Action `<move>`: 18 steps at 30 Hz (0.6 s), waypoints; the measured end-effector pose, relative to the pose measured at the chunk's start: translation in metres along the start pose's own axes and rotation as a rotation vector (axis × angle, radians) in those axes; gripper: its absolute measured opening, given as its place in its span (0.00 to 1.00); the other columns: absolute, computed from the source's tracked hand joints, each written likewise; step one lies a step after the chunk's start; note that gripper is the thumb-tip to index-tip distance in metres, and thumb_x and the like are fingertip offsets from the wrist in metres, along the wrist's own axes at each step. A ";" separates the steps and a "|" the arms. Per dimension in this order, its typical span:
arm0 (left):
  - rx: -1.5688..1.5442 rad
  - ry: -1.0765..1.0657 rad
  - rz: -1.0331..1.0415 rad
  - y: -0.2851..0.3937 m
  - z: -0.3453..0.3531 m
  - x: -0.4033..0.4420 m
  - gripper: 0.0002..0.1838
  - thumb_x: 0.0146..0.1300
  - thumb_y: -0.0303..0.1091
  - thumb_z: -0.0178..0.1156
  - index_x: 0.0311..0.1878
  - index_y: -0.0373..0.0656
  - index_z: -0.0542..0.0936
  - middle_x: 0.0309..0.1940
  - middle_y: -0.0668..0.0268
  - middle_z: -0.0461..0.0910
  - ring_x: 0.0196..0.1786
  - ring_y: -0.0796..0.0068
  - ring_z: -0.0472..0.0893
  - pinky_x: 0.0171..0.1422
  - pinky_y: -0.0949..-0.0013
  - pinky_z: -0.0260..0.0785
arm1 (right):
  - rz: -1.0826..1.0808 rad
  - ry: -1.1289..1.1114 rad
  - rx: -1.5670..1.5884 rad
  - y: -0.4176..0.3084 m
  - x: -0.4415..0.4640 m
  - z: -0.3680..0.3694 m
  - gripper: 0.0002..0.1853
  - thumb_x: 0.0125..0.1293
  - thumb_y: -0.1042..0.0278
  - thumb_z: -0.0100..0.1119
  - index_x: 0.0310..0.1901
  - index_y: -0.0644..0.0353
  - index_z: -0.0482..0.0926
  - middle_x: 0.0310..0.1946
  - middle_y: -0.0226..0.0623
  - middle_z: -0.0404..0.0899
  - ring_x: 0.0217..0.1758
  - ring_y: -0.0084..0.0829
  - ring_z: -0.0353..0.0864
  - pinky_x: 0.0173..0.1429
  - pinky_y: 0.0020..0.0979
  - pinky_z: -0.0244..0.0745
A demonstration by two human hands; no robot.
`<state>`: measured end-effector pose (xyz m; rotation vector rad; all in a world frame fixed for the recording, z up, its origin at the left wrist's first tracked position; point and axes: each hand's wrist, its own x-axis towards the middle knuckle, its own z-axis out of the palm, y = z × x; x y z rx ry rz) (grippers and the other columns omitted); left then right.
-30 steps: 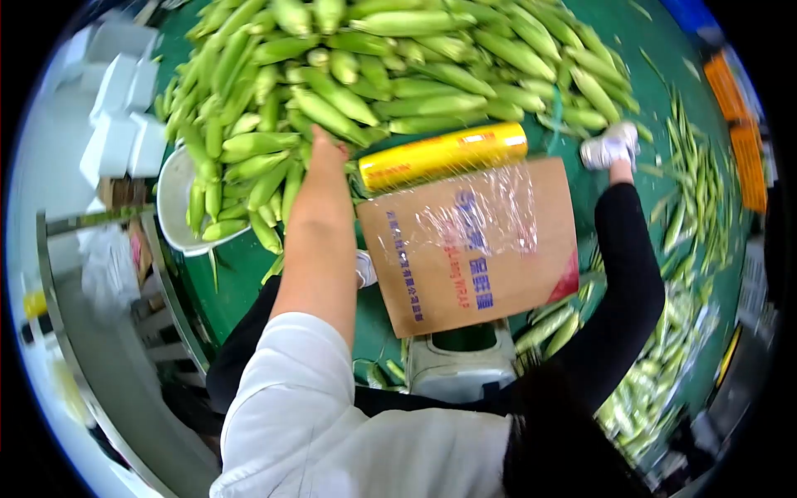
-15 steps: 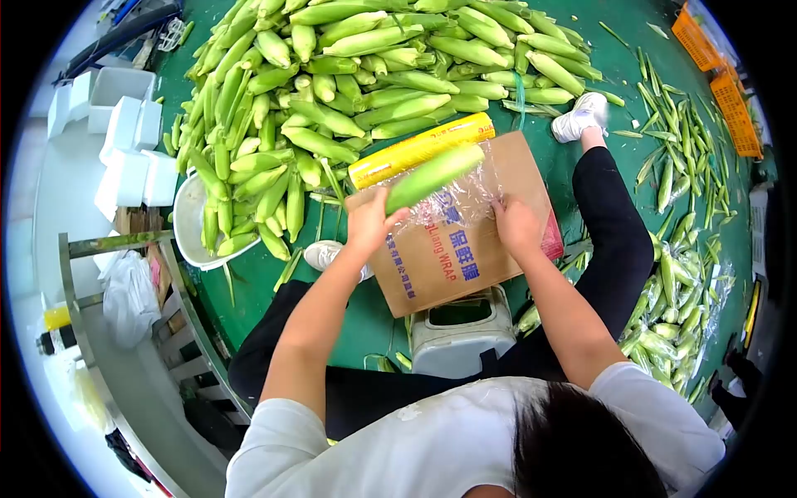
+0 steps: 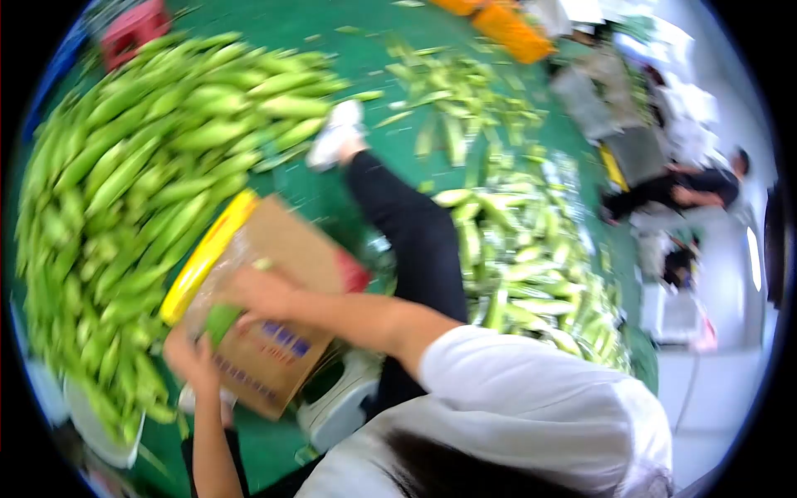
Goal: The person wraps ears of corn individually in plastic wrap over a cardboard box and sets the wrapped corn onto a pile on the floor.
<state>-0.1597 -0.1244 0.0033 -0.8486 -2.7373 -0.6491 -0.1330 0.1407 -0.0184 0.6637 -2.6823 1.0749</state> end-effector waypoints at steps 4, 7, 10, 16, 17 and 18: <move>-0.046 -0.062 -0.175 -0.020 0.043 -0.085 0.38 0.60 0.42 0.69 0.69 0.32 0.69 0.67 0.40 0.69 0.68 0.40 0.69 0.75 0.48 0.59 | -0.071 -0.118 -0.156 0.006 0.015 -0.004 0.39 0.52 0.49 0.74 0.69 0.33 0.72 0.57 0.38 0.75 0.64 0.44 0.71 0.64 0.49 0.65; -0.035 0.195 -0.224 -0.043 0.073 -0.090 0.37 0.66 0.47 0.65 0.71 0.34 0.67 0.70 0.44 0.68 0.70 0.40 0.68 0.74 0.44 0.58 | 0.142 -0.104 -0.168 0.000 0.018 0.009 0.39 0.51 0.48 0.75 0.68 0.33 0.74 0.56 0.38 0.75 0.65 0.43 0.70 0.66 0.47 0.63; 0.139 -0.137 -0.262 -0.044 0.054 -0.083 0.21 0.73 0.40 0.56 0.63 0.38 0.72 0.64 0.48 0.73 0.65 0.45 0.72 0.68 0.46 0.63 | 0.245 -0.074 -0.147 -0.004 0.018 0.021 0.38 0.50 0.47 0.76 0.66 0.34 0.76 0.55 0.38 0.75 0.65 0.43 0.69 0.67 0.47 0.61; -0.238 -0.346 0.094 -0.053 0.012 -0.080 0.09 0.70 0.30 0.50 0.47 0.36 0.76 0.42 0.45 0.77 0.47 0.41 0.77 0.52 0.50 0.70 | 0.123 -0.131 -0.180 -0.010 -0.005 0.003 0.35 0.49 0.49 0.76 0.63 0.32 0.79 0.55 0.40 0.74 0.64 0.45 0.70 0.66 0.46 0.63; -0.324 -0.382 0.133 -0.050 -0.009 -0.087 0.08 0.70 0.28 0.49 0.45 0.36 0.76 0.38 0.45 0.76 0.44 0.41 0.77 0.49 0.50 0.70 | 0.101 -0.167 -0.165 -0.016 -0.015 0.000 0.35 0.49 0.48 0.75 0.63 0.31 0.78 0.55 0.40 0.75 0.63 0.45 0.70 0.65 0.46 0.64; -0.402 -0.418 0.169 -0.051 -0.030 -0.093 0.08 0.69 0.26 0.48 0.43 0.35 0.77 0.35 0.45 0.76 0.41 0.40 0.77 0.46 0.51 0.71 | 0.073 -0.198 -0.145 -0.023 -0.025 -0.012 0.35 0.50 0.48 0.75 0.63 0.30 0.78 0.55 0.41 0.75 0.63 0.46 0.71 0.64 0.47 0.65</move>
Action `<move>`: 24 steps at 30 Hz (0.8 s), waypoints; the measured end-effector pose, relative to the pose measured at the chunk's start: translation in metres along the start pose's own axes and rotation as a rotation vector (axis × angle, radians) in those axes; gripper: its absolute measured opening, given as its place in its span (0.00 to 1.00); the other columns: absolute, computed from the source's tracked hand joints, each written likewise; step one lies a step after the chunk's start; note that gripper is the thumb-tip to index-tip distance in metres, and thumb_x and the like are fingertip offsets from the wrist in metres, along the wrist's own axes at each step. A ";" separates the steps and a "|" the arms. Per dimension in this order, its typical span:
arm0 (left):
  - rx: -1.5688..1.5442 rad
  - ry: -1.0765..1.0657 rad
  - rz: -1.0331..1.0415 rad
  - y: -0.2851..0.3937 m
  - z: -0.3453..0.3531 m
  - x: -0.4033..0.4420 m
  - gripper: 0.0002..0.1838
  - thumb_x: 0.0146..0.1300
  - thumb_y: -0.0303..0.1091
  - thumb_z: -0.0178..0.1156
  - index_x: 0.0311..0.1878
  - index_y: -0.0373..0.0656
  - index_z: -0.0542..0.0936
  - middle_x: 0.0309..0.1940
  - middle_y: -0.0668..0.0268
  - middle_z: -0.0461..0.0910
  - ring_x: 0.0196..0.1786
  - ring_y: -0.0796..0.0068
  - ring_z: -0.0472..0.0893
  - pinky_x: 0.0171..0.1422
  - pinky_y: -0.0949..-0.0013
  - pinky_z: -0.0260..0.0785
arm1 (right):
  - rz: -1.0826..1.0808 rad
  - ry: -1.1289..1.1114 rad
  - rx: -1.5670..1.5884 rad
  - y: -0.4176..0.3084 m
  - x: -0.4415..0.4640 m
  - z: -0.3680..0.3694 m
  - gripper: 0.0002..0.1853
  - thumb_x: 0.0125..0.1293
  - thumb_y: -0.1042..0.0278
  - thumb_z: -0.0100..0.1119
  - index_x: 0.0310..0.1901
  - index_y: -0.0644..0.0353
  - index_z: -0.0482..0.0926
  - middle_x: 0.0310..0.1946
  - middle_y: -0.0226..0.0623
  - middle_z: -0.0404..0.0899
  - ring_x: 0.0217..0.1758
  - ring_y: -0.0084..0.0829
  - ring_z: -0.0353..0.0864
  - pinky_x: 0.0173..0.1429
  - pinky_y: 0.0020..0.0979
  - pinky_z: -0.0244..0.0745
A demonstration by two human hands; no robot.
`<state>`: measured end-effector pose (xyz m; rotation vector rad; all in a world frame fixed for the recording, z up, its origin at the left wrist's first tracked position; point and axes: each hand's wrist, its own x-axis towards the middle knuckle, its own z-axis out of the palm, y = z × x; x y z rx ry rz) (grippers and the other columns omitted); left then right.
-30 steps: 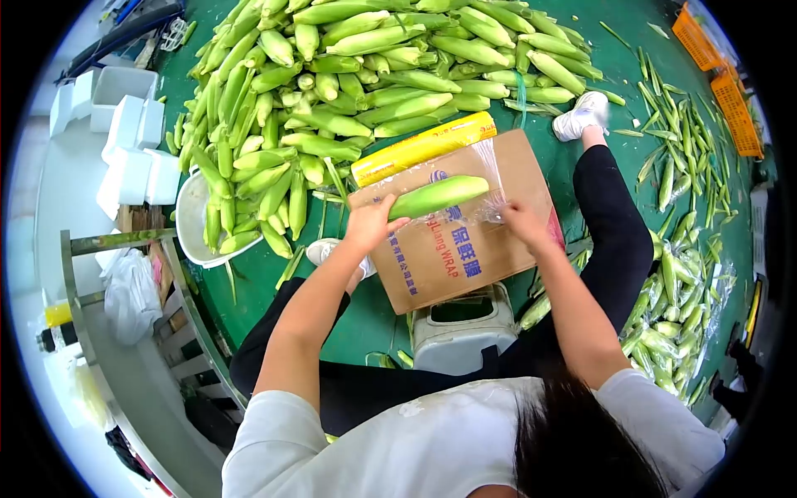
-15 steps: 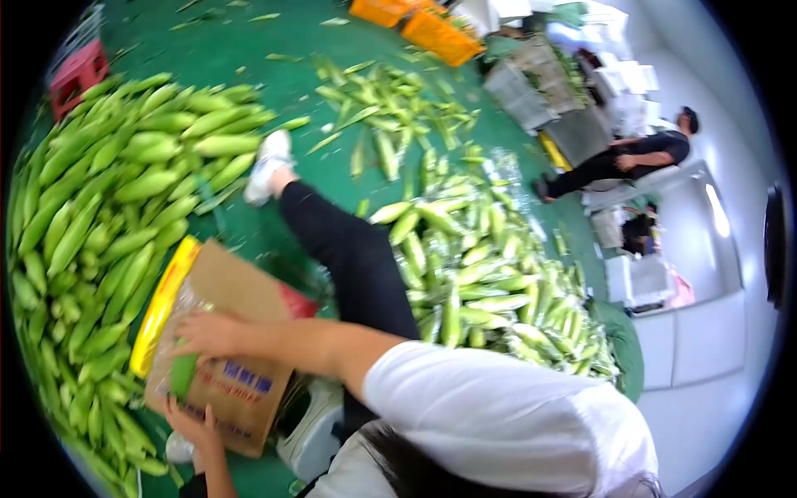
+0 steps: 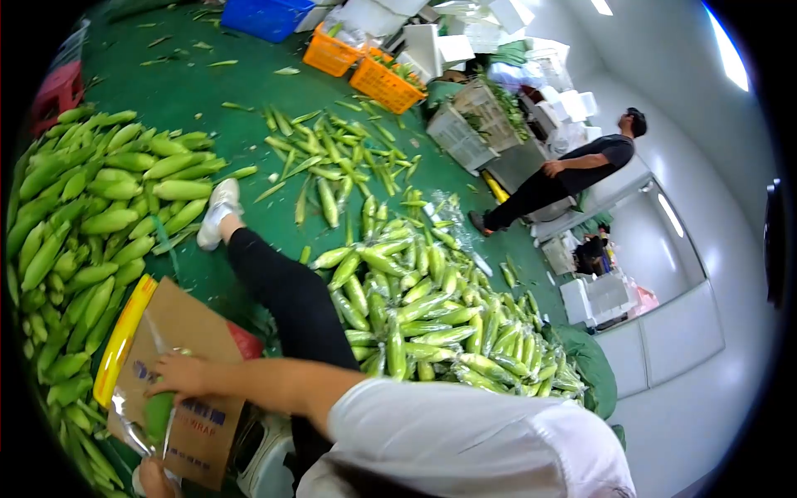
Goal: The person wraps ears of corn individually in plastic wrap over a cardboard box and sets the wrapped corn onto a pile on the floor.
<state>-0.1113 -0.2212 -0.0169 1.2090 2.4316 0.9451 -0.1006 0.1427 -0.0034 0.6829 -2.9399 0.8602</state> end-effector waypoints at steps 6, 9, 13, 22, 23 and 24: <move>0.116 -0.180 0.121 -0.025 0.042 0.069 0.16 0.65 0.26 0.51 0.53 0.42 0.82 0.50 0.53 0.81 0.56 0.51 0.79 0.62 0.54 0.73 | 0.103 -0.140 0.154 -0.019 -0.043 0.004 0.31 0.55 0.49 0.71 0.63 0.42 0.79 0.52 0.45 0.77 0.58 0.48 0.74 0.60 0.49 0.69; 0.056 -0.141 0.184 0.012 0.029 0.146 0.19 0.58 0.33 0.64 0.54 0.48 0.79 0.55 0.59 0.76 0.58 0.54 0.77 0.60 0.53 0.73 | 0.233 -0.123 -0.001 -0.026 -0.002 0.006 0.27 0.58 0.50 0.63 0.56 0.57 0.81 0.50 0.47 0.76 0.54 0.49 0.74 0.59 0.51 0.68; 0.440 -0.170 -0.109 -0.023 -0.014 0.216 0.27 0.49 0.42 0.74 0.54 0.51 0.78 0.51 0.63 0.78 0.59 0.57 0.75 0.63 0.56 0.65 | 0.176 0.318 -0.276 0.010 0.066 0.027 0.31 0.64 0.46 0.63 0.58 0.63 0.77 0.59 0.53 0.75 0.63 0.50 0.74 0.68 0.52 0.64; -0.198 -0.163 0.092 -0.034 -0.038 0.253 0.20 0.74 0.47 0.57 0.65 0.59 0.80 0.73 0.60 0.70 0.77 0.58 0.64 0.80 0.51 0.55 | -0.110 -0.060 -0.202 -0.032 0.087 0.028 0.32 0.48 0.48 0.77 0.54 0.53 0.82 0.48 0.41 0.84 0.50 0.41 0.84 0.53 0.42 0.78; -0.077 -0.216 0.072 -0.027 -0.008 0.243 0.20 0.75 0.50 0.54 0.65 0.63 0.80 0.77 0.62 0.64 0.80 0.58 0.58 0.81 0.47 0.49 | -0.123 -0.092 -0.168 -0.031 0.083 0.029 0.34 0.44 0.50 0.79 0.54 0.53 0.82 0.50 0.42 0.84 0.51 0.42 0.84 0.53 0.43 0.79; 0.035 -0.262 0.058 -0.024 0.026 0.235 0.20 0.76 0.53 0.51 0.66 0.67 0.80 0.80 0.64 0.57 0.83 0.57 0.52 0.83 0.42 0.44 | -0.039 -0.279 -0.064 -0.032 0.079 0.023 0.35 0.43 0.50 0.79 0.56 0.53 0.82 0.53 0.42 0.83 0.53 0.43 0.83 0.57 0.43 0.78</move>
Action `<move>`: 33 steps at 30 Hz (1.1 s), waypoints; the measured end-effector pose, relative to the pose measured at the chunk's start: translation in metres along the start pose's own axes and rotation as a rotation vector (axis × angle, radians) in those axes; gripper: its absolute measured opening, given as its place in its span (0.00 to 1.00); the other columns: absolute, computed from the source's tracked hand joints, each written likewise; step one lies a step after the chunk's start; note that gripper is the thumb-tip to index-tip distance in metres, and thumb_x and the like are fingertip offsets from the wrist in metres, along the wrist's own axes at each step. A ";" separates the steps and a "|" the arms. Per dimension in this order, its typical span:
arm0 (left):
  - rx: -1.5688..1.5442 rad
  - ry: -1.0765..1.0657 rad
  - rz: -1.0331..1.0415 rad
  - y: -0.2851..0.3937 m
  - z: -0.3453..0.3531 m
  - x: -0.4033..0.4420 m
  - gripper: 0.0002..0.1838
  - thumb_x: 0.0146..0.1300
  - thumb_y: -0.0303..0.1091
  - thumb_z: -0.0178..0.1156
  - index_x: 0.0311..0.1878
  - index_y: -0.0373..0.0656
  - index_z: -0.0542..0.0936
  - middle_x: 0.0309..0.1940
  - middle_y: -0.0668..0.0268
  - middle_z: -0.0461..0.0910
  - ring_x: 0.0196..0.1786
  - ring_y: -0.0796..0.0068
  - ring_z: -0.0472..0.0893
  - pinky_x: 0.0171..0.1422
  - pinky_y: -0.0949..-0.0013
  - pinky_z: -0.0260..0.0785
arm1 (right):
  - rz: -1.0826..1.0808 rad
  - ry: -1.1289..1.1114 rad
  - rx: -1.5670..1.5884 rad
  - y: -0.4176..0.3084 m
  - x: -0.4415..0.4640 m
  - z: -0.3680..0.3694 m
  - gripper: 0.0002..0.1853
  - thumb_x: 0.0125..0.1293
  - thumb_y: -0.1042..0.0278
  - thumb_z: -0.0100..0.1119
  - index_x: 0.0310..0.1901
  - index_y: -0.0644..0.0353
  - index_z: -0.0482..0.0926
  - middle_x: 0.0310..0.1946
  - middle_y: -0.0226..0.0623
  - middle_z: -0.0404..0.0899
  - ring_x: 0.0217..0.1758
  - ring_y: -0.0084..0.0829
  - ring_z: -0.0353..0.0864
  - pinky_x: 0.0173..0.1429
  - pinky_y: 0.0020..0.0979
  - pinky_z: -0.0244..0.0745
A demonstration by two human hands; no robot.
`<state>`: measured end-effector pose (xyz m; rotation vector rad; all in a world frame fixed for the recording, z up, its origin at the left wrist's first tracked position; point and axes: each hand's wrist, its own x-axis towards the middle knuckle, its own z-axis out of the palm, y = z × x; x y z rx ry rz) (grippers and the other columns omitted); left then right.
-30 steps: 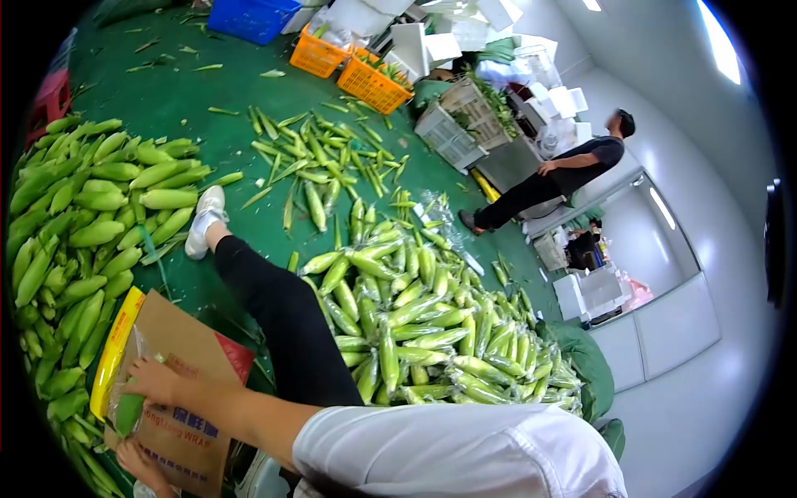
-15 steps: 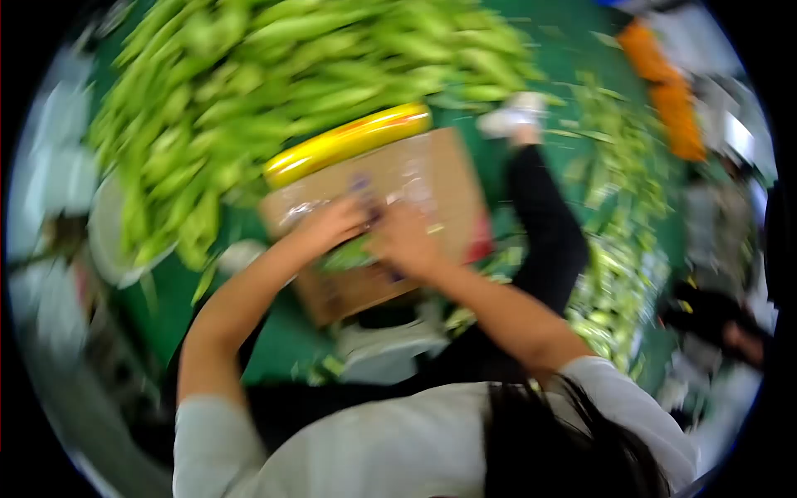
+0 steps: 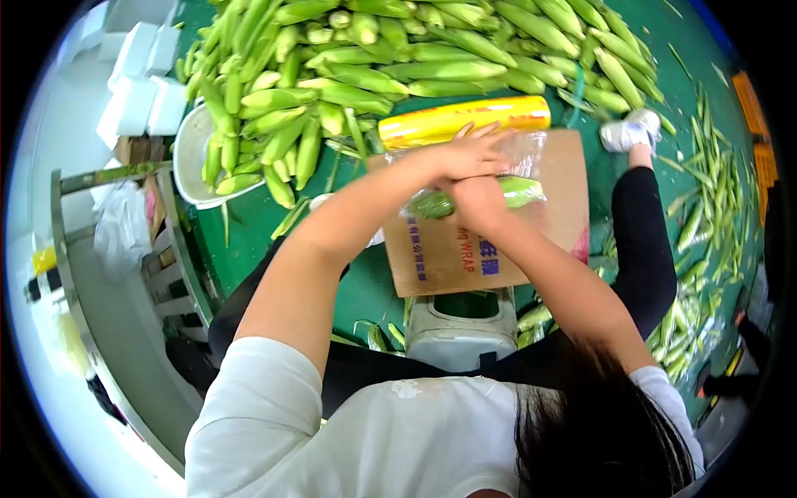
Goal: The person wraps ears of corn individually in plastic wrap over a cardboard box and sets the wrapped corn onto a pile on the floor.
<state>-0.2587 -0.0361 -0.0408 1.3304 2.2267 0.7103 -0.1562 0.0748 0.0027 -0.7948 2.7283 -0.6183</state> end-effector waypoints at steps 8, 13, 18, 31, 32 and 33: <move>0.483 0.051 0.156 0.039 0.022 -0.011 0.25 0.75 0.55 0.47 0.74 0.82 0.67 0.81 0.71 0.54 0.82 0.65 0.53 0.84 0.43 0.42 | -0.217 -1.508 0.314 -0.038 -0.008 -0.041 0.57 0.49 0.24 0.66 0.72 0.61 0.69 0.73 0.53 0.66 0.75 0.48 0.67 0.76 0.44 0.64; 0.505 0.109 0.128 0.053 0.036 -0.021 0.29 0.69 0.49 0.54 0.73 0.66 0.70 0.79 0.70 0.60 0.81 0.62 0.58 0.81 0.42 0.49 | -0.002 -1.298 1.191 -0.080 -0.169 -0.041 0.50 0.67 0.25 0.52 0.78 0.58 0.59 0.77 0.50 0.61 0.79 0.43 0.60 0.81 0.38 0.52; -0.091 0.054 0.349 0.124 0.132 -0.072 0.27 0.74 0.35 0.46 0.75 0.53 0.67 0.81 0.62 0.56 0.79 0.59 0.60 0.83 0.52 0.50 | 0.762 -0.108 1.501 -0.072 -0.323 -0.183 0.39 0.51 0.61 0.74 0.65 0.66 0.71 0.57 0.44 0.80 0.56 0.33 0.81 0.62 0.35 0.76; -1.198 1.295 -1.474 -0.256 -0.017 -0.078 0.29 0.62 0.52 0.62 0.61 0.45 0.72 0.54 0.58 0.76 0.52 0.60 0.77 0.57 0.58 0.71 | 1.726 0.426 0.230 -0.039 -0.608 0.022 0.21 0.68 0.75 0.58 0.62 0.68 0.74 0.55 0.48 0.80 0.58 0.41 0.80 0.67 0.37 0.72; -1.330 1.287 -1.486 -0.265 -0.017 -0.074 0.31 0.61 0.57 0.64 0.60 0.47 0.73 0.52 0.59 0.76 0.50 0.61 0.77 0.54 0.58 0.73 | 1.606 0.540 0.113 -0.024 -0.572 0.001 0.20 0.69 0.75 0.57 0.61 0.68 0.74 0.55 0.48 0.80 0.58 0.41 0.80 0.67 0.36 0.72; -1.454 1.300 -1.487 -0.270 -0.019 -0.071 0.32 0.59 0.62 0.66 0.59 0.50 0.74 0.51 0.61 0.77 0.48 0.61 0.78 0.51 0.57 0.74 | 1.458 0.694 0.037 -0.011 -0.521 -0.030 0.19 0.71 0.76 0.56 0.61 0.68 0.74 0.55 0.48 0.80 0.59 0.41 0.80 0.67 0.36 0.72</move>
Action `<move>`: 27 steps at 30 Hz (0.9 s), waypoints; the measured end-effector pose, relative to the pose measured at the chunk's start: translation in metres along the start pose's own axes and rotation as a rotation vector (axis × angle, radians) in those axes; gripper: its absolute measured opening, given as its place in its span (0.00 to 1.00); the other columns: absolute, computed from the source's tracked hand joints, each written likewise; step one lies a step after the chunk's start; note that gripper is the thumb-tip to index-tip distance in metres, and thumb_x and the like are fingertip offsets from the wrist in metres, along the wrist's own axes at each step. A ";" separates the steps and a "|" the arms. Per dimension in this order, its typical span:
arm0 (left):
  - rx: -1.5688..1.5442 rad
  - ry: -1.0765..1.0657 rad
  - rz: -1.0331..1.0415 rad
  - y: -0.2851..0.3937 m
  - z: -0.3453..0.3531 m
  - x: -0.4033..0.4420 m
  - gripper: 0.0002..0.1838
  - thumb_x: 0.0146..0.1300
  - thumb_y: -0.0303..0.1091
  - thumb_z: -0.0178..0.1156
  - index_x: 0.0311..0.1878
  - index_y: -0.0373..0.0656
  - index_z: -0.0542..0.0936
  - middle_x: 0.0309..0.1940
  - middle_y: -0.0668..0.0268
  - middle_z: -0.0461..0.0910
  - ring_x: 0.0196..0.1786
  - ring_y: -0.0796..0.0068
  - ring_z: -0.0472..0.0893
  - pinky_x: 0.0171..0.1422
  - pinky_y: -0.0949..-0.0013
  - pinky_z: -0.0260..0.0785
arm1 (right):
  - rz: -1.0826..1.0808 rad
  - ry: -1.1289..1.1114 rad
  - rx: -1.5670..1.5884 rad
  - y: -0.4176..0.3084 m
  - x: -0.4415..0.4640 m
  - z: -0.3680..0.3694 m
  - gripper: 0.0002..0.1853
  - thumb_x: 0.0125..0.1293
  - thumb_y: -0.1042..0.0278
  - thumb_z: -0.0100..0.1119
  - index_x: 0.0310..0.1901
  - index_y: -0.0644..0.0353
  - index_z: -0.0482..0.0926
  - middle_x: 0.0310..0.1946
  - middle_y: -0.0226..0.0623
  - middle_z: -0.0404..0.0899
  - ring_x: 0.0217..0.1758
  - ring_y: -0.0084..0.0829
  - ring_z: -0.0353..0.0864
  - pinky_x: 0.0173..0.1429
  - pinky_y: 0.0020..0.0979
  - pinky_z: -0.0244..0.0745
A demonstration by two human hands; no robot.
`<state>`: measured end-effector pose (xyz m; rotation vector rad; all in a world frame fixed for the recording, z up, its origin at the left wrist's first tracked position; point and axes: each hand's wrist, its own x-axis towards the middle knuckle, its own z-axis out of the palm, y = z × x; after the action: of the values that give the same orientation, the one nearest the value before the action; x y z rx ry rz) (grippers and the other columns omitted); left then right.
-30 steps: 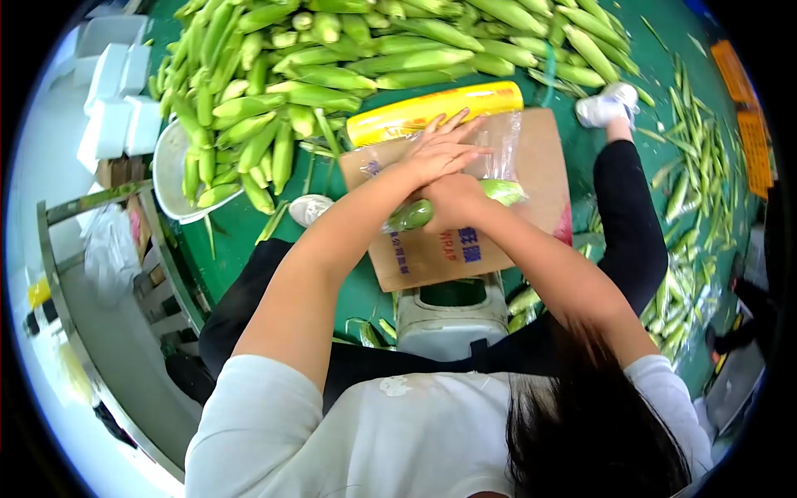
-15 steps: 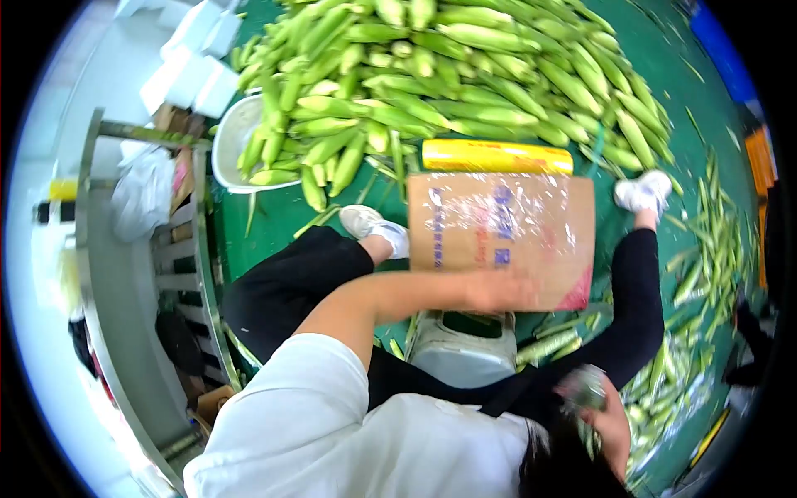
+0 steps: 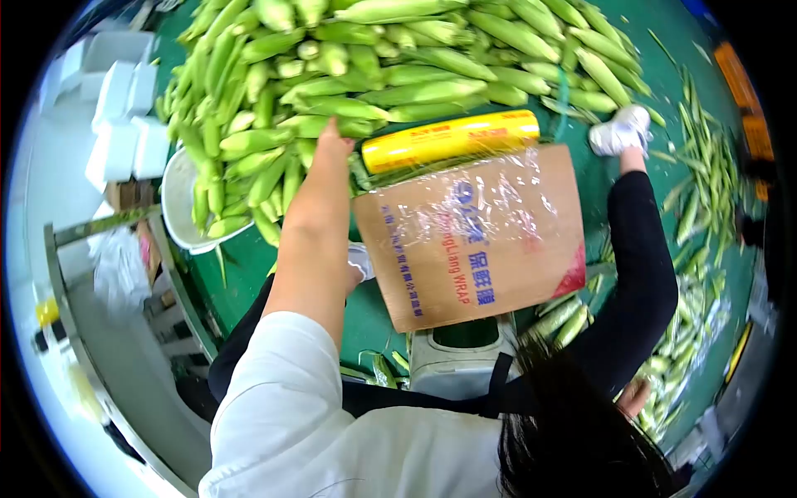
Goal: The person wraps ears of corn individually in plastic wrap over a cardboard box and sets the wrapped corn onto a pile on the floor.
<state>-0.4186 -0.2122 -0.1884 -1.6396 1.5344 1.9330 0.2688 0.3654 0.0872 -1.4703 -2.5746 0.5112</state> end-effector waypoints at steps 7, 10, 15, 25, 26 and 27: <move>-0.589 -0.659 0.131 -0.033 -0.016 -0.200 0.25 0.76 0.53 0.53 0.66 0.47 0.68 0.54 0.59 0.78 0.51 0.61 0.79 0.59 0.54 0.77 | -0.488 -0.217 -0.012 -0.311 0.083 0.186 0.24 0.66 0.54 0.67 0.57 0.62 0.81 0.52 0.49 0.83 0.54 0.45 0.83 0.59 0.37 0.76; 0.085 -0.652 0.600 -0.073 -0.046 -0.266 0.34 0.68 0.38 0.67 0.74 0.47 0.64 0.57 0.60 0.78 0.59 0.63 0.79 0.64 0.61 0.72 | -0.417 -0.418 0.067 -0.323 0.051 0.230 0.20 0.66 0.55 0.67 0.51 0.63 0.80 0.48 0.44 0.83 0.52 0.40 0.81 0.56 0.35 0.74; 1.076 -0.744 1.488 -0.093 -0.104 -0.277 0.36 0.55 0.31 0.74 0.69 0.51 0.75 0.61 0.61 0.77 0.63 0.57 0.75 0.69 0.60 0.68 | 0.347 -0.810 1.298 -0.287 0.040 0.221 0.05 0.72 0.65 0.62 0.42 0.56 0.80 0.52 0.25 0.80 0.57 0.28 0.75 0.59 0.34 0.70; 1.211 -0.514 1.815 -0.105 -0.100 -0.312 0.31 0.60 0.46 0.69 0.66 0.49 0.76 0.60 0.55 0.72 0.65 0.51 0.69 0.66 0.50 0.61 | -1.267 -0.351 0.322 -0.414 0.016 0.261 0.29 0.61 0.59 0.70 0.62 0.56 0.74 0.62 0.39 0.76 0.58 0.46 0.76 0.60 0.46 0.71; 1.243 -0.561 1.783 -0.120 -0.121 -0.311 0.28 0.60 0.45 0.69 0.63 0.47 0.76 0.60 0.56 0.72 0.64 0.51 0.70 0.65 0.50 0.61 | -1.332 -0.363 0.259 -0.424 0.021 0.253 0.37 0.60 0.55 0.70 0.71 0.48 0.68 0.62 0.37 0.76 0.58 0.44 0.77 0.61 0.46 0.72; 1.279 -0.617 1.747 -0.132 -0.139 -0.311 0.26 0.60 0.44 0.69 0.60 0.46 0.77 0.60 0.57 0.73 0.63 0.51 0.71 0.64 0.50 0.61 | -1.381 -0.391 0.225 -0.429 0.025 0.251 0.37 0.60 0.54 0.70 0.72 0.45 0.68 0.63 0.37 0.76 0.58 0.43 0.77 0.61 0.46 0.72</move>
<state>-0.1241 -0.1181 0.0070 1.0421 2.8994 0.6752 -0.1616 0.1301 0.0032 0.6431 -2.8571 0.7889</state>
